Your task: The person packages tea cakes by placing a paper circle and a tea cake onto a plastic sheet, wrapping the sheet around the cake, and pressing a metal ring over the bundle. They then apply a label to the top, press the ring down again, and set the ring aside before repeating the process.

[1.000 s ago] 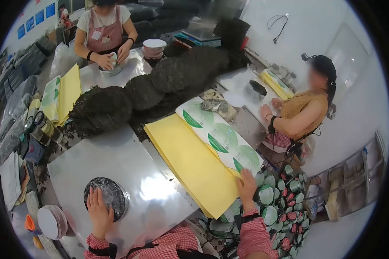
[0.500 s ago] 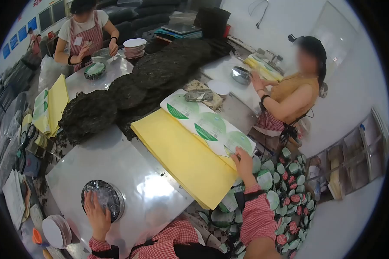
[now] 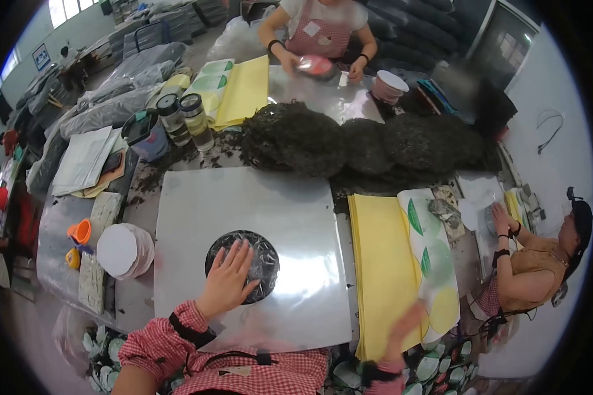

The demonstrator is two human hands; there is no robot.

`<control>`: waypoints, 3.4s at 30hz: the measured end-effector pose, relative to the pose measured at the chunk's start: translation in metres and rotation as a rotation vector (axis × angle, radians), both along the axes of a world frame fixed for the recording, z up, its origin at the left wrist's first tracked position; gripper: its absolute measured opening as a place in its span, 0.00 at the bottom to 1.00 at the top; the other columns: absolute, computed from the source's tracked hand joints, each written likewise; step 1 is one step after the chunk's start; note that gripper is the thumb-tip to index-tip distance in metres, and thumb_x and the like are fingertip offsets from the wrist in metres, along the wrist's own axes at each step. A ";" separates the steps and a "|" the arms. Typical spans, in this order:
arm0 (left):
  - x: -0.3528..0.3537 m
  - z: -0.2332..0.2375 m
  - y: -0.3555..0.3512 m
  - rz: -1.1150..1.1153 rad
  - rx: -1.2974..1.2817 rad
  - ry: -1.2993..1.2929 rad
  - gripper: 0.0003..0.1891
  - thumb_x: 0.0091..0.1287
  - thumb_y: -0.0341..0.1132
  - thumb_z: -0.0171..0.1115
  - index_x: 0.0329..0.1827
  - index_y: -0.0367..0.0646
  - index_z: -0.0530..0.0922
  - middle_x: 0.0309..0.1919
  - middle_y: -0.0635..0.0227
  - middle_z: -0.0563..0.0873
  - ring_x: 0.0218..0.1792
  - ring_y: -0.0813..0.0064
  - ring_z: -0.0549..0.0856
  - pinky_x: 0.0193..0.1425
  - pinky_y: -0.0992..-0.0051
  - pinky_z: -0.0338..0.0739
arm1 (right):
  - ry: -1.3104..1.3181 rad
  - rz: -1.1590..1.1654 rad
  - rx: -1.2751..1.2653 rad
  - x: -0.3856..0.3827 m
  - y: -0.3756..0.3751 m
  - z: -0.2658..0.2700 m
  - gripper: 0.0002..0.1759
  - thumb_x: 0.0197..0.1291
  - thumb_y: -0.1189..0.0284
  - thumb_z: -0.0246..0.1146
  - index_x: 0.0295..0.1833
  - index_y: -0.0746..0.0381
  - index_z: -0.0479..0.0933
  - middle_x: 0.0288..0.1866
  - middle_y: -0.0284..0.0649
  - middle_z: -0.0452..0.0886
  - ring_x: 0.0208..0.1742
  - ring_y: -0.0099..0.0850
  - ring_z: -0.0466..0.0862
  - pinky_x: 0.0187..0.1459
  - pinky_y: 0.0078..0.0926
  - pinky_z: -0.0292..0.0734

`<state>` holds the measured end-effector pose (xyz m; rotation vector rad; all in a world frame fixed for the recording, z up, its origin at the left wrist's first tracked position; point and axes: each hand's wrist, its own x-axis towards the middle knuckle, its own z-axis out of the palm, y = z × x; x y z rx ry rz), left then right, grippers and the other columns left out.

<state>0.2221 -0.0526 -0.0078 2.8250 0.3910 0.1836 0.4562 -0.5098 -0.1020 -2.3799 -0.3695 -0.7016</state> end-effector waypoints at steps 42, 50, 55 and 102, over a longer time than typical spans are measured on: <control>-0.114 0.027 -0.066 0.656 -0.531 -0.103 0.27 0.67 0.26 0.63 0.71 0.38 0.71 0.25 0.55 0.84 0.24 0.56 0.86 0.29 0.61 0.78 | 0.571 1.398 -0.196 -0.164 0.342 0.085 0.23 0.65 0.64 0.66 0.64 0.60 0.79 0.55 0.55 0.82 0.56 0.51 0.83 0.64 0.47 0.75; -0.245 0.015 0.019 0.137 -0.360 0.050 0.06 0.59 0.35 0.76 0.35 0.48 0.87 0.36 0.67 0.87 0.46 0.63 0.83 0.52 0.63 0.74 | 0.257 1.339 -0.280 -0.128 0.263 0.096 0.35 0.47 0.49 0.79 0.57 0.56 0.82 0.77 0.67 0.61 0.77 0.63 0.64 0.73 0.48 0.67; -0.238 -0.012 0.041 -0.060 -0.357 0.115 0.07 0.58 0.41 0.77 0.35 0.52 0.88 0.38 0.71 0.87 0.47 0.66 0.82 0.55 0.64 0.70 | 0.325 1.372 -0.204 -0.142 0.244 0.056 0.26 0.48 0.53 0.80 0.46 0.59 0.83 0.76 0.76 0.57 0.73 0.67 0.68 0.71 0.48 0.69; -0.026 0.017 0.027 0.155 -0.407 -0.267 0.21 0.75 0.38 0.58 0.67 0.39 0.77 0.64 0.56 0.83 0.57 0.63 0.87 0.57 0.67 0.83 | 1.080 0.671 1.011 0.051 0.397 0.109 0.27 0.69 0.73 0.67 0.72 0.61 0.70 0.45 0.36 0.85 0.42 0.24 0.84 0.41 0.24 0.81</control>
